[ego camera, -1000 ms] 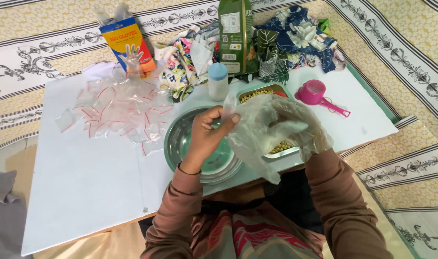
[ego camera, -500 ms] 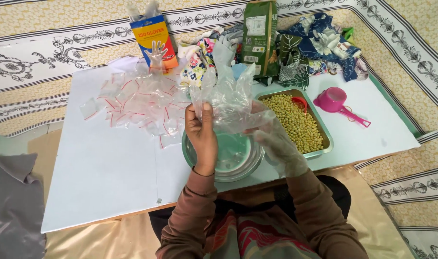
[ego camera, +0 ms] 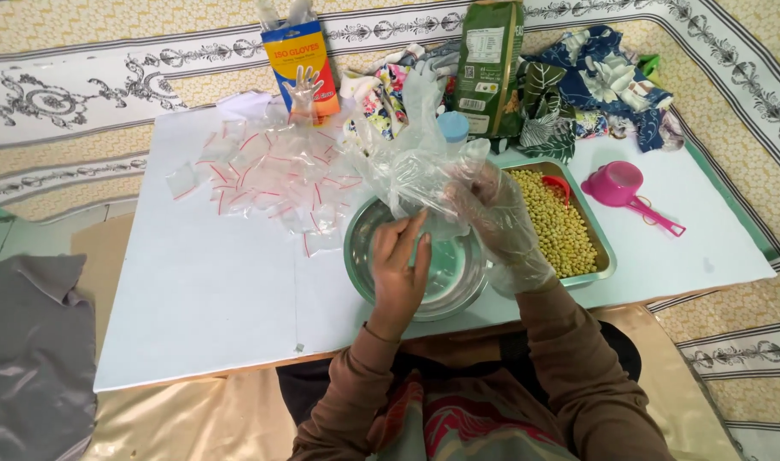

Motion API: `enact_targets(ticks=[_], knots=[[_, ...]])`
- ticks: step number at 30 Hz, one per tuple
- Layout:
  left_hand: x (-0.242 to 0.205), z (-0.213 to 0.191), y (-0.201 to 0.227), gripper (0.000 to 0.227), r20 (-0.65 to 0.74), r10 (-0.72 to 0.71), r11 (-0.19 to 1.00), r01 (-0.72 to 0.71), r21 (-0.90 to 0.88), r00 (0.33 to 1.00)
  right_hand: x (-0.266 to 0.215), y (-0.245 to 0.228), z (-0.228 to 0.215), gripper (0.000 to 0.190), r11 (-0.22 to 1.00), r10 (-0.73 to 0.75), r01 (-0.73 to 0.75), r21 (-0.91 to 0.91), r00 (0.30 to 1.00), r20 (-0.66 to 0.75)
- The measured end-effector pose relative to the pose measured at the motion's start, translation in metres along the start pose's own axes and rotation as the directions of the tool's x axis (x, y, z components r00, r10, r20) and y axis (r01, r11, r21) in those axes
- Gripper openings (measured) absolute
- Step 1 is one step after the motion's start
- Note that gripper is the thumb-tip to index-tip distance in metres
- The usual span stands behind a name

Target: The person is putting on thin plastic disposable gloves before starting to work with the food items.

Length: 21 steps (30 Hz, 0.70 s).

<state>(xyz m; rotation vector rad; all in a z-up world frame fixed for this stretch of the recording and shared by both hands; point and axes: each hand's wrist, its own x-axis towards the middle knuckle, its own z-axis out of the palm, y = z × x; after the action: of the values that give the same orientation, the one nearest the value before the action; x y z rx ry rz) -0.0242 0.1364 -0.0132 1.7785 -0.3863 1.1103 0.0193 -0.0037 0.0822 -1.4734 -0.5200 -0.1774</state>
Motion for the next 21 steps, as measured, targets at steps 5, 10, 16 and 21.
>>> enact_targets(ticks=[5, 10, 16, 21], knots=[[-0.004, 0.021, -0.018, 0.026, -0.038, -0.153, 0.976, 0.145, -0.163, 0.988, -0.001, -0.001, -0.003, 0.040, 0.926, 0.277, -0.318, 0.202, 0.938, 0.209], [-0.001, 0.032, -0.020, 0.032, 0.000, -0.411, 0.757, 0.341, -0.557, 0.912, -0.003, -0.012, 0.018, 0.041, 0.970, 0.233, -0.229, -0.087, 0.971, 0.043], [0.007, 0.032, -0.025, 0.044, 0.045, -0.558, 0.438, 0.340, -0.832, 0.829, -0.015, -0.005, 0.014, 0.070, 0.966, -0.077, 0.116, -0.229, 0.982, 0.172], [0.029, 0.027, 0.003, 0.042, 0.066, -0.605, 0.286, 0.294, -0.912, 0.793, -0.032, 0.010, 0.022, 0.054, 0.715, -0.413, 0.439, -0.544, 0.893, 0.177]])
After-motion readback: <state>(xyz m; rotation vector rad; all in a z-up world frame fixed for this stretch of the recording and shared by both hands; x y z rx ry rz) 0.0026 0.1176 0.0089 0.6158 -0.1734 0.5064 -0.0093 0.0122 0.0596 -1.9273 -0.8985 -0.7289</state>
